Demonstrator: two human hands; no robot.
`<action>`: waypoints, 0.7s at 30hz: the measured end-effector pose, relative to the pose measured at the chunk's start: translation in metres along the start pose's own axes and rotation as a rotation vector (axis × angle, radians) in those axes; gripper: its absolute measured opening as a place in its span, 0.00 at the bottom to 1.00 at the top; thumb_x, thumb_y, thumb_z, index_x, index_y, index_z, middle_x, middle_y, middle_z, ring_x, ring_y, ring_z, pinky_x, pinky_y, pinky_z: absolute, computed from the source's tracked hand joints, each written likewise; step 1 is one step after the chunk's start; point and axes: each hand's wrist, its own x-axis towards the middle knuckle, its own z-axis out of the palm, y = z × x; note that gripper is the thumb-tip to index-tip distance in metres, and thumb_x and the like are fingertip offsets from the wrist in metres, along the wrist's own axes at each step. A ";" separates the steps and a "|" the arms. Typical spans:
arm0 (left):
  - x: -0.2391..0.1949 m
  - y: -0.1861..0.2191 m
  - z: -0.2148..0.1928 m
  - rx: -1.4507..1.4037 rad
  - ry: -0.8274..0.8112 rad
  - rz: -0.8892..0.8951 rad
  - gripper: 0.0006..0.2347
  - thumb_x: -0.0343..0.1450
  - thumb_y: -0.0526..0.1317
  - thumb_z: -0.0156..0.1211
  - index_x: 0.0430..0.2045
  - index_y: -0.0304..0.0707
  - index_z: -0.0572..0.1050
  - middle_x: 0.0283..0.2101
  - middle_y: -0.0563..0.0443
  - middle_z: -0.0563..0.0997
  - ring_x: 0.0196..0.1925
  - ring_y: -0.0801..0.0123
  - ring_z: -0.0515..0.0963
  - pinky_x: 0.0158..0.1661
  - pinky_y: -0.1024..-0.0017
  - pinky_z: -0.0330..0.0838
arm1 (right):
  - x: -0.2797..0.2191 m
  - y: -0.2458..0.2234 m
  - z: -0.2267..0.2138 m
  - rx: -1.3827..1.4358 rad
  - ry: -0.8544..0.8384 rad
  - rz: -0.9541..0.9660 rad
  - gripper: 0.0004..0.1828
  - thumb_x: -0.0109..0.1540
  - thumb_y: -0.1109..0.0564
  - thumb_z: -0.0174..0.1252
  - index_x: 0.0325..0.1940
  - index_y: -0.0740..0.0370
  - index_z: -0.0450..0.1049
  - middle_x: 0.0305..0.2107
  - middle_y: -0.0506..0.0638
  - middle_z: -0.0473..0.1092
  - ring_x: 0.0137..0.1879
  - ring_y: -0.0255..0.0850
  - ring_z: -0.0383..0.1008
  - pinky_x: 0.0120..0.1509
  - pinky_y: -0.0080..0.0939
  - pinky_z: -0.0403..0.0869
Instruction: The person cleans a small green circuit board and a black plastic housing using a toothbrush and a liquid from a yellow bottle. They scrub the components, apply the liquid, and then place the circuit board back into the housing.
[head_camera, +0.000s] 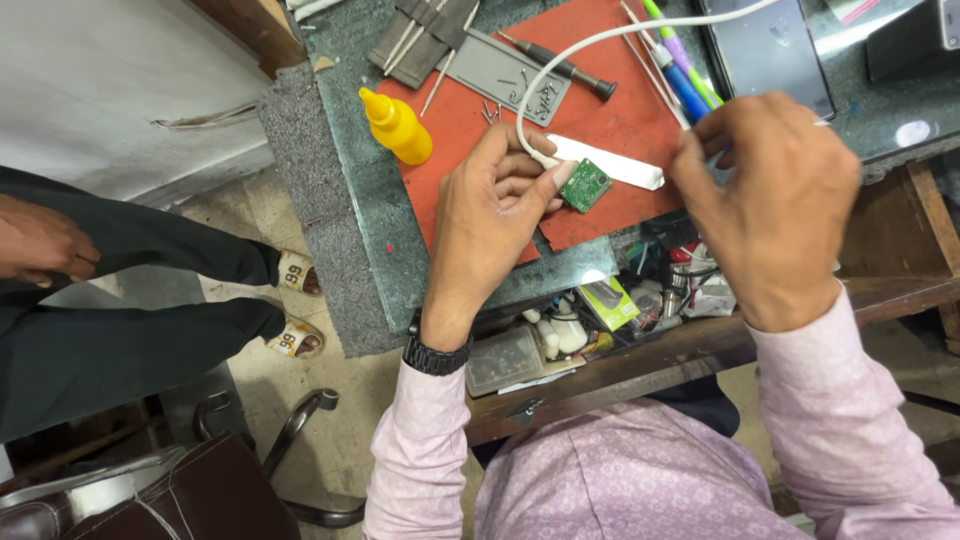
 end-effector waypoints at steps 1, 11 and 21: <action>0.002 0.001 -0.001 -0.022 -0.010 0.009 0.07 0.74 0.33 0.62 0.42 0.30 0.72 0.39 0.47 0.85 0.39 0.76 0.86 0.38 0.79 0.84 | 0.000 0.001 -0.004 0.059 0.043 -0.007 0.04 0.67 0.64 0.66 0.41 0.67 0.77 0.36 0.53 0.73 0.39 0.46 0.76 0.45 0.43 0.72; -0.002 0.004 -0.006 0.081 -0.081 -0.044 0.07 0.74 0.36 0.63 0.35 0.29 0.74 0.33 0.49 0.86 0.35 0.77 0.86 0.36 0.79 0.84 | -0.026 -0.002 -0.026 0.372 0.091 -0.012 0.06 0.73 0.65 0.64 0.46 0.72 0.75 0.36 0.55 0.76 0.39 0.37 0.76 0.43 0.33 0.73; -0.009 0.001 -0.001 0.212 -0.035 0.064 0.06 0.76 0.36 0.61 0.39 0.31 0.73 0.35 0.51 0.86 0.36 0.78 0.88 0.34 0.80 0.82 | -0.036 0.002 0.004 0.499 0.091 -0.120 0.08 0.66 0.67 0.68 0.45 0.72 0.75 0.37 0.59 0.76 0.39 0.44 0.79 0.43 0.38 0.76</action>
